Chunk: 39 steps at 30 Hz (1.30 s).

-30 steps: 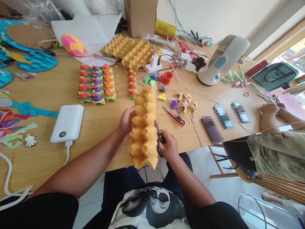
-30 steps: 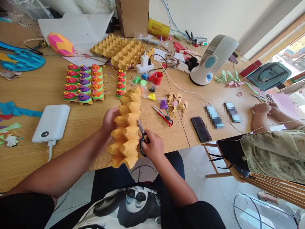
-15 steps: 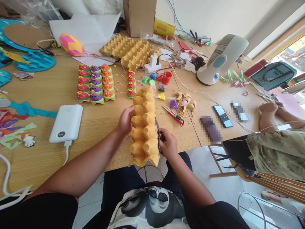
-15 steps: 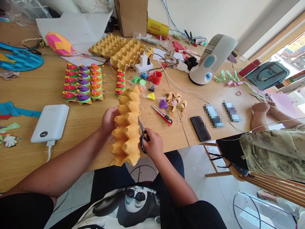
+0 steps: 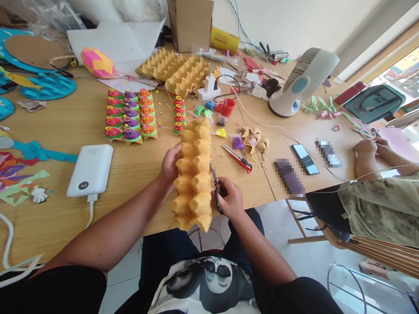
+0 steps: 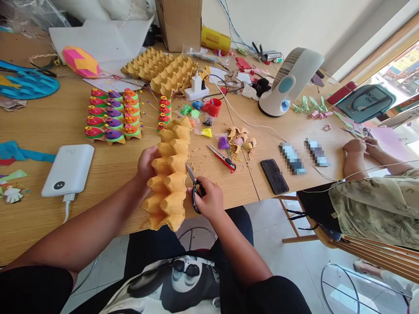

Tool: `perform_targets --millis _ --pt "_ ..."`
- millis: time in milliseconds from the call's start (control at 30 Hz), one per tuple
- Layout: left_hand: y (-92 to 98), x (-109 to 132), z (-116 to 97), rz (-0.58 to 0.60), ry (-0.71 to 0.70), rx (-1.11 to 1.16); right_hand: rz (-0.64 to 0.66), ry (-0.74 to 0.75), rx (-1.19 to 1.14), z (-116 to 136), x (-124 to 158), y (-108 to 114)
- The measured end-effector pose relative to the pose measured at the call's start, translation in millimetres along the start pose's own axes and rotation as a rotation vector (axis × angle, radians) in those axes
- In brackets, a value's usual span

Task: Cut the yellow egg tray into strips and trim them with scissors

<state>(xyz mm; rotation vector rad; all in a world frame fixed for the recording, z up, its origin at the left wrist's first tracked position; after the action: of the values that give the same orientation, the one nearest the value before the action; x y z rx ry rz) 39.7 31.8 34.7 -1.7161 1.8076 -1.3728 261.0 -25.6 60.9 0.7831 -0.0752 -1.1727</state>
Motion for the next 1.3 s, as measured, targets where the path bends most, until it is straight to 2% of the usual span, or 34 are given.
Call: perform_targets --millis 100,267,333,467,567,733,867,1067,1300 --pt "-2.8 3 -1 0.014 0.011 -0.016 -0.037 -0.013 -0.024 -2 2 1" --pt "-8.5 15 -6 -0.087 -0.130 -0.136 -0.124 -0.093 -0.072 -11 3 3" --pt "-10.0 17 -6 -0.093 -0.150 -0.123 -0.134 -0.109 -0.084 -11 2 2" --pt "-13.2 16 -7 -0.022 -0.157 -0.080 -0.085 -0.085 -0.064 -7 -2 -2" --pt "-13.0 16 -11 -0.018 -0.204 -0.083 -0.068 -0.088 -0.060 -7 -4 -3" --pt "-8.9 14 -8 -0.044 -0.123 -0.067 -0.074 -0.123 -0.067 -11 -4 -4" --pt "-10.1 14 -6 -0.008 -0.107 -0.054 -0.066 -0.099 -0.036 -9 -5 -4" --pt "-14.8 20 -14 -0.086 -0.242 -0.140 -0.041 -0.083 -0.008 -8 -7 -4" --pt "-11.5 19 -13 -0.078 -0.214 -0.107 -0.017 -0.082 0.014 -11 -10 -5"
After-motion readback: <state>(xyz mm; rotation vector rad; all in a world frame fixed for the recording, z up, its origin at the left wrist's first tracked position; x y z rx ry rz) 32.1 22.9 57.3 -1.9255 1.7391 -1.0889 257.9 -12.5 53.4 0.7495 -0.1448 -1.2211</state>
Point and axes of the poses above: each hand's wrist, its own x-axis away from the middle knuckle, its own y-axis out of the back of the hand, z = x × y, the point moved 6 cm from there along -x, towards the middle knuckle, and after that the axes turned 14 degrees about y, right-handed, at the moved point
